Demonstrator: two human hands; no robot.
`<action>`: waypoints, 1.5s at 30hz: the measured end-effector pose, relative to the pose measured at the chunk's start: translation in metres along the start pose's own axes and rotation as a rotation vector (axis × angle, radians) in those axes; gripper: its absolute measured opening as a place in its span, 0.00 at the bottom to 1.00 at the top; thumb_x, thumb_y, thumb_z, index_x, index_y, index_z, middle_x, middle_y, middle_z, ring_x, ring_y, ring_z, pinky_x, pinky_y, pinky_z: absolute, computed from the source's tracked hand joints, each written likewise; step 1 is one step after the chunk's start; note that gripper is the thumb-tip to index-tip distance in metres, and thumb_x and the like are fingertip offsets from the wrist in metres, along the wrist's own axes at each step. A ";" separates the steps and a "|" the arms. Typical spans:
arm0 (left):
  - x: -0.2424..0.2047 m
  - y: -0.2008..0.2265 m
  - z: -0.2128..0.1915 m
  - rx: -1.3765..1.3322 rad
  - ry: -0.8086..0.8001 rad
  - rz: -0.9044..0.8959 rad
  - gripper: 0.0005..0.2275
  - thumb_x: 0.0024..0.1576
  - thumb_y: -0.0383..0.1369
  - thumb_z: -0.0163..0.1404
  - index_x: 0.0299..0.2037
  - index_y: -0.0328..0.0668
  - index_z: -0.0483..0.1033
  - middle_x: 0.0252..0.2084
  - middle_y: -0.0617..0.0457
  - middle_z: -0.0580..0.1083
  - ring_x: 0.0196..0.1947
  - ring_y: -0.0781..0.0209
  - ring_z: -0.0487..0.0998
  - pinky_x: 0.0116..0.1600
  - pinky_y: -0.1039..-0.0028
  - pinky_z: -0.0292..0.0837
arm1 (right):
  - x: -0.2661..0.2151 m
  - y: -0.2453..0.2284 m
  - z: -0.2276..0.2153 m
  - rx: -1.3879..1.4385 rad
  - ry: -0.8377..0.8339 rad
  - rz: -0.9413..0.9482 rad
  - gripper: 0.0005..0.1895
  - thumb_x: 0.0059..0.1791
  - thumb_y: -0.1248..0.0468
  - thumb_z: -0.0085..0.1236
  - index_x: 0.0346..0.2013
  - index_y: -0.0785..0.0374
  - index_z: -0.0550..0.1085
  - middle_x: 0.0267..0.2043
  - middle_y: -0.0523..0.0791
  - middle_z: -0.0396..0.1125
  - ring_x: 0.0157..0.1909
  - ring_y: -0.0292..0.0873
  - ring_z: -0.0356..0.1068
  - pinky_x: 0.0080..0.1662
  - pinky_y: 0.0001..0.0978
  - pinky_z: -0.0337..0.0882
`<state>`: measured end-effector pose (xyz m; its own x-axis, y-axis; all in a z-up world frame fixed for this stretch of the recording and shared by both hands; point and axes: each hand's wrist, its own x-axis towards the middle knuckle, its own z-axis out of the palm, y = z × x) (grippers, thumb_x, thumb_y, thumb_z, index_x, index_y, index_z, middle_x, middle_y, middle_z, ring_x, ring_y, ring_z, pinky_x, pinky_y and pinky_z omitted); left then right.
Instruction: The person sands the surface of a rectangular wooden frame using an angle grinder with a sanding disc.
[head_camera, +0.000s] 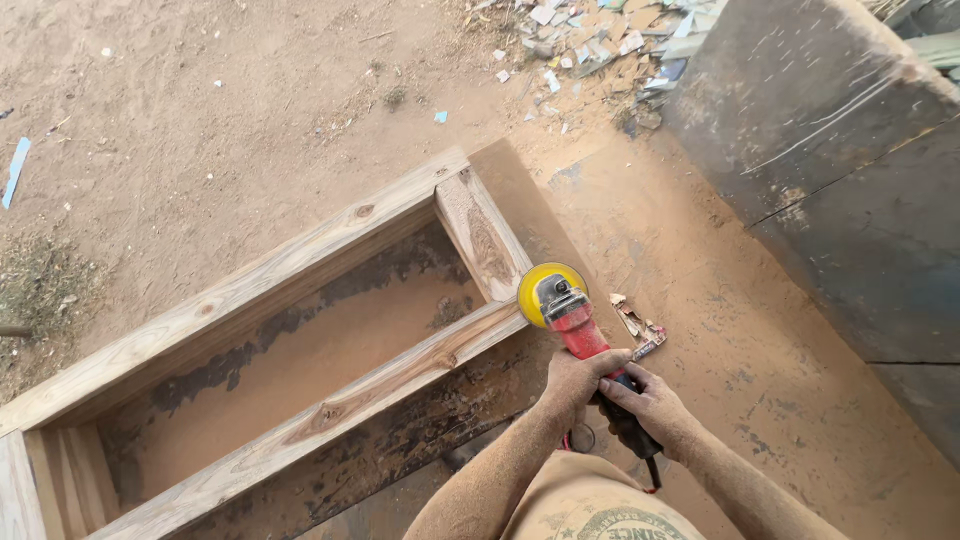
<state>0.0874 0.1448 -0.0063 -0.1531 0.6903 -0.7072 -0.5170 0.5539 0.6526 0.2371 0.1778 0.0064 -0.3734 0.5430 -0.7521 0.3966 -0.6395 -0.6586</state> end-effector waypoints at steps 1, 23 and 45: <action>0.005 0.007 -0.001 -0.012 0.020 -0.005 0.16 0.46 0.38 0.67 0.34 0.35 0.79 0.30 0.51 0.78 0.24 0.64 0.80 0.29 0.72 0.77 | 0.004 -0.006 0.005 0.014 0.009 -0.016 0.24 0.46 0.52 0.62 0.53 0.57 0.75 0.30 0.47 0.71 0.24 0.42 0.71 0.28 0.36 0.74; 0.000 -0.070 -0.065 -0.130 0.174 0.005 0.13 0.46 0.30 0.68 0.31 0.28 0.78 0.27 0.47 0.77 0.23 0.61 0.78 0.31 0.72 0.74 | 0.072 0.118 0.027 -0.256 -0.253 -0.199 0.36 0.47 0.44 0.63 0.66 0.53 0.68 0.59 0.45 0.72 0.64 0.37 0.69 0.64 0.33 0.67; -0.001 -0.031 -0.009 -0.008 0.018 -0.060 0.12 0.49 0.32 0.66 0.37 0.33 0.79 0.31 0.51 0.78 0.29 0.64 0.79 0.36 0.74 0.75 | 0.110 0.147 -0.021 0.194 -0.153 -0.146 0.34 0.45 0.58 0.66 0.65 0.62 0.70 0.55 0.51 0.76 0.59 0.43 0.74 0.62 0.38 0.70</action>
<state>0.0957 0.1227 -0.0281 -0.1363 0.6474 -0.7499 -0.5327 0.5903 0.6065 0.2715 0.1547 -0.1733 -0.5428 0.5578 -0.6279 0.1672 -0.6609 -0.7316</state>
